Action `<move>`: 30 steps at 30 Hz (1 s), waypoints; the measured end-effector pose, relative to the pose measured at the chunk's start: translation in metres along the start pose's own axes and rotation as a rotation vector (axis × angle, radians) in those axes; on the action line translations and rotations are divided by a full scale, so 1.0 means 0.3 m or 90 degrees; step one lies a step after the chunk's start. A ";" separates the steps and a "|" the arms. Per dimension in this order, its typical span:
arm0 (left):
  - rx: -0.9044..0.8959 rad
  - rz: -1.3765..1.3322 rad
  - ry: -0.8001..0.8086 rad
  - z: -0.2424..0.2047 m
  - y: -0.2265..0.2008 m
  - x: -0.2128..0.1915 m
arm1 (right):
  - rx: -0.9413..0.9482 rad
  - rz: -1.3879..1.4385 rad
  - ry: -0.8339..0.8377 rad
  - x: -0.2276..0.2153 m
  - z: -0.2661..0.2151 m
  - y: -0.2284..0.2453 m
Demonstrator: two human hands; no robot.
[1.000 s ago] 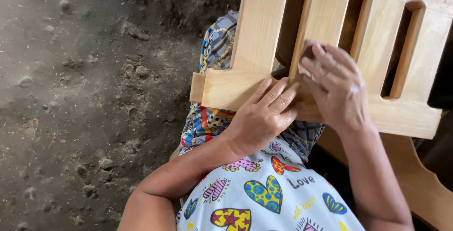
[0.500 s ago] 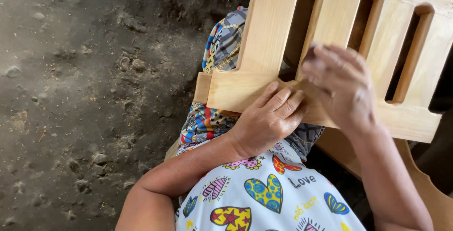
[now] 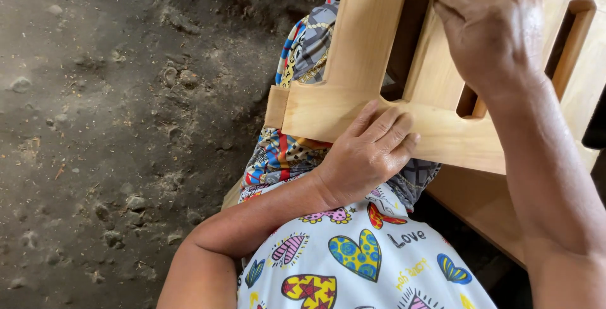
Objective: Sanding a wooden furniture component using sandpaper
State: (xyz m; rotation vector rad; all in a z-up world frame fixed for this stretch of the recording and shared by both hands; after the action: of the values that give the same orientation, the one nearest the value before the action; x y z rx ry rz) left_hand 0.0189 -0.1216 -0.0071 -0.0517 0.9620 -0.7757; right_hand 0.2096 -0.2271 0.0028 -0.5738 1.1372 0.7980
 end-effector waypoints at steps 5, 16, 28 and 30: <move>0.009 -0.026 0.027 -0.019 0.004 0.012 | -0.014 -0.095 0.201 -0.090 -0.064 0.207; -0.005 0.025 -0.019 -0.035 -0.002 0.027 | 0.004 0.160 -0.016 0.040 -0.061 -0.005; 0.044 0.023 0.054 -0.040 0.002 0.044 | 0.159 0.235 0.032 -0.042 -0.355 0.163; 0.045 -0.006 0.088 -0.047 0.004 0.065 | 0.157 0.240 0.024 -0.019 -0.345 0.124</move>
State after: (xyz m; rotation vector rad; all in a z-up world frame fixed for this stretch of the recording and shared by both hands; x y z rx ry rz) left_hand 0.0152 -0.1287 -0.0300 0.0603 1.0654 -0.8298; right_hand 0.1199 -0.2844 -0.0262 -0.1697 1.3764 0.9520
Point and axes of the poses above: each hand's wrist, its own z-axis towards the middle knuckle, its own x-axis out of the palm, y = z × x, the point moved 5 cm from there along z, towards the middle knuckle, and after that the axes turned 5 degrees about x, right-handed, at the moved point
